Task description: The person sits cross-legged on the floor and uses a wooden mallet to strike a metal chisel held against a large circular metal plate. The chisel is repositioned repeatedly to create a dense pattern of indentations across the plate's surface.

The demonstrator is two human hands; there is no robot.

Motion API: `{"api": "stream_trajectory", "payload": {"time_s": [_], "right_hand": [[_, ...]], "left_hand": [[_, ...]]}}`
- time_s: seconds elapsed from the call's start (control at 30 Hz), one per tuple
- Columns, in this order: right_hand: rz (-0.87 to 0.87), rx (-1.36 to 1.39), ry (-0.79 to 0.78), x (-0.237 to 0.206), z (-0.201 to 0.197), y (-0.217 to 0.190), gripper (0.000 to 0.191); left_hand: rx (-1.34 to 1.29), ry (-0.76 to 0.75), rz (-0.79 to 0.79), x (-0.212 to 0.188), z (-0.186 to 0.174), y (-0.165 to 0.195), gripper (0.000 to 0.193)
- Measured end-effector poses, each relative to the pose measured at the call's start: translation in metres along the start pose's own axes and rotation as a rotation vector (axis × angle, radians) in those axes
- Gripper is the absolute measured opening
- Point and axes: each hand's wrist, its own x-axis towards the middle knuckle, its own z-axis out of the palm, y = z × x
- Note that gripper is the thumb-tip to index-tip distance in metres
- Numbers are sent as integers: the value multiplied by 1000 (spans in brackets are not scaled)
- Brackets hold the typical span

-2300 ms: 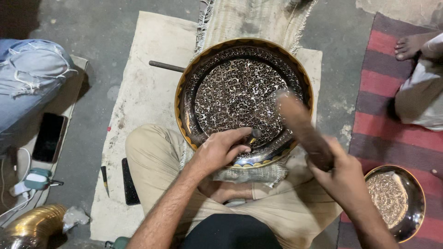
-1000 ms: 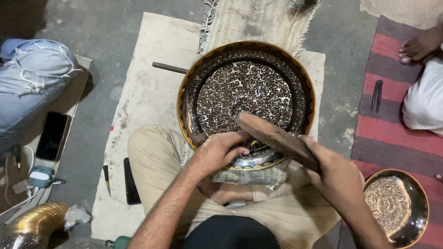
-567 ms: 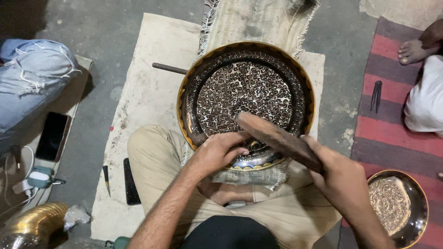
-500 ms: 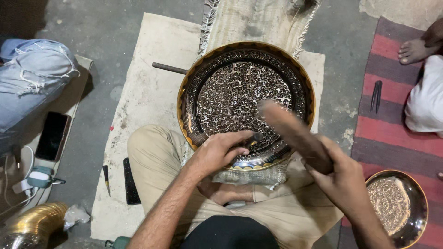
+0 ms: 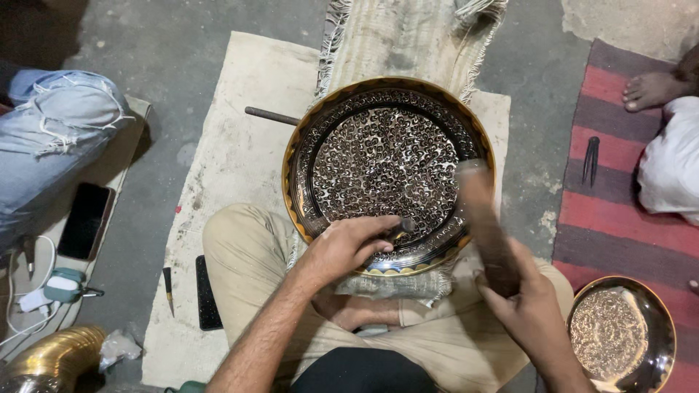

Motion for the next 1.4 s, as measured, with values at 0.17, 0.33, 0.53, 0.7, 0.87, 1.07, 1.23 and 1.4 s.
{"api": "stream_trajectory", "payload": {"time_s": [0.17,0.33,0.53,0.7,0.87,1.07,1.23,1.4], "right_hand": [[-39,-177,1,-9,3,15,76],[15,-250,-36,-19,-2,7,73],[124,-431,-20,-30,-8,3,72],[111,-412,-89,-25,4,26,76],[84,-32,-16,-16,20,39,75],[-114,-205,29,-6,23,25,67],[-61,66,12,5,18,10,59],[-70,347,12,6,16,-1,55]], "left_hand": [[-16,7,20,-1,0,0,46],[16,-28,-18,1,-2,4,46],[-34,-82,-159,0,-14,10,52],[38,-117,-119,3,-18,10,51],[59,-45,-19,3,-16,7,50],[73,-119,-118,2,-17,6,46],[46,-45,-19,1,-16,5,46],[31,-28,1,1,-16,2,50]]}}
